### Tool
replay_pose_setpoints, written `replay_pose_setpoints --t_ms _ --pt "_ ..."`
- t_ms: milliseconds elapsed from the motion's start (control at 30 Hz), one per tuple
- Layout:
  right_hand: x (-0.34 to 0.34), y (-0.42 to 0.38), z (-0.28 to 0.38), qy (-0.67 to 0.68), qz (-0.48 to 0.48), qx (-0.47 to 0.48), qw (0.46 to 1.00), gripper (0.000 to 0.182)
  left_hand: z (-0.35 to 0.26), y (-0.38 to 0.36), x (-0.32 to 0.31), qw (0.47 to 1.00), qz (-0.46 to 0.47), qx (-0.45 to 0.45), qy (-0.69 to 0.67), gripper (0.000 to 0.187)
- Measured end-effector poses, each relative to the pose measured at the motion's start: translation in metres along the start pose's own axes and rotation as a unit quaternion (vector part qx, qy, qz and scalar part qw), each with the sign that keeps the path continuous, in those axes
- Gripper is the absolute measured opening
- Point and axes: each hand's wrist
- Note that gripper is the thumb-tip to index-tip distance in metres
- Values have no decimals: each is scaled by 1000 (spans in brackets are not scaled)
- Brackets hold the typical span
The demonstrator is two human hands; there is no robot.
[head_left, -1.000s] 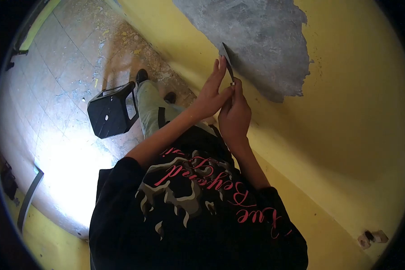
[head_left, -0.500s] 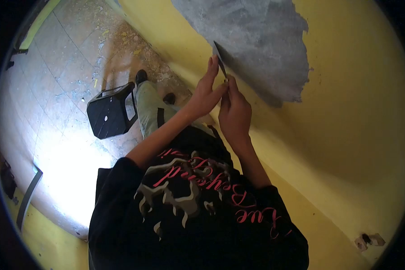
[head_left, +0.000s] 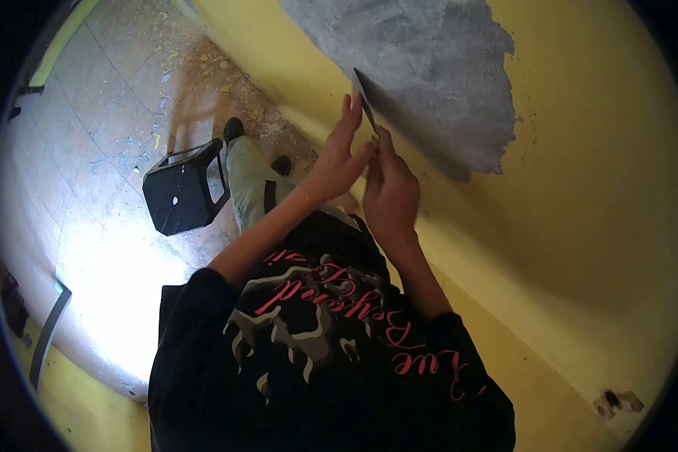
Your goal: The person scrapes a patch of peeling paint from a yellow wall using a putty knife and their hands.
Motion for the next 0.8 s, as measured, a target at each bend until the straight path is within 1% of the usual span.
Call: replay_pose_setpoints --t_ms 33,67,133,200,267,300,367,433,500,567,633,667,733,800 --pt "-1 5 1 3 0 3 1000 50 0 -1 3 999 9 -14 47 76" --pt "1 6 3 -7 -1 -5 1000 50 2 -1 4 999 8 -8 47 76" --pt "1 -1 2 -20 2 -15 1000 49 8 4 1 999 -22 19 -31 76" --pt "-5 8 1 -21 25 -1 999 48 6 13 8 999 -32 10 -12 76" --pt "9 5 6 -2 18 0 1000 47 -13 3 9 999 11 27 25 77" --pt "15 -2 5 15 13 -2 1000 46 -14 -7 5 999 12 35 23 77" --pt "18 -10 -3 26 2 4 1000 46 -19 -5 -3 998 30 -19 43 77" --pt "14 -6 -4 38 -9 2 999 45 -10 1 -5 1000 13 -21 17 77" --pt "4 4 -1 -8 12 -16 1000 47 -6 1 -4 1000 2 -16 -10 77" --pt "13 1 2 4 24 -12 1000 48 -7 5 6 999 1 35 -5 78" --pt "11 4 4 16 41 -7 999 50 -11 7 5 1000 4 22 1 77" --pt "5 7 4 -3 34 -6 999 51 -12 3 2 1000 4 12 2 77" --pt "7 5 3 -24 28 -1 999 52 -4 -1 2 1000 -10 19 -17 77" --pt "13 7 4 6 54 22 998 52 -6 9 10 999 -21 13 -28 76"
Point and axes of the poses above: each hand's wrist, its own y-axis towards the middle knuckle, its own x-axis out of the back of the hand, z = x × y, and after that the axes turned 4 degrees about -y, right-handed
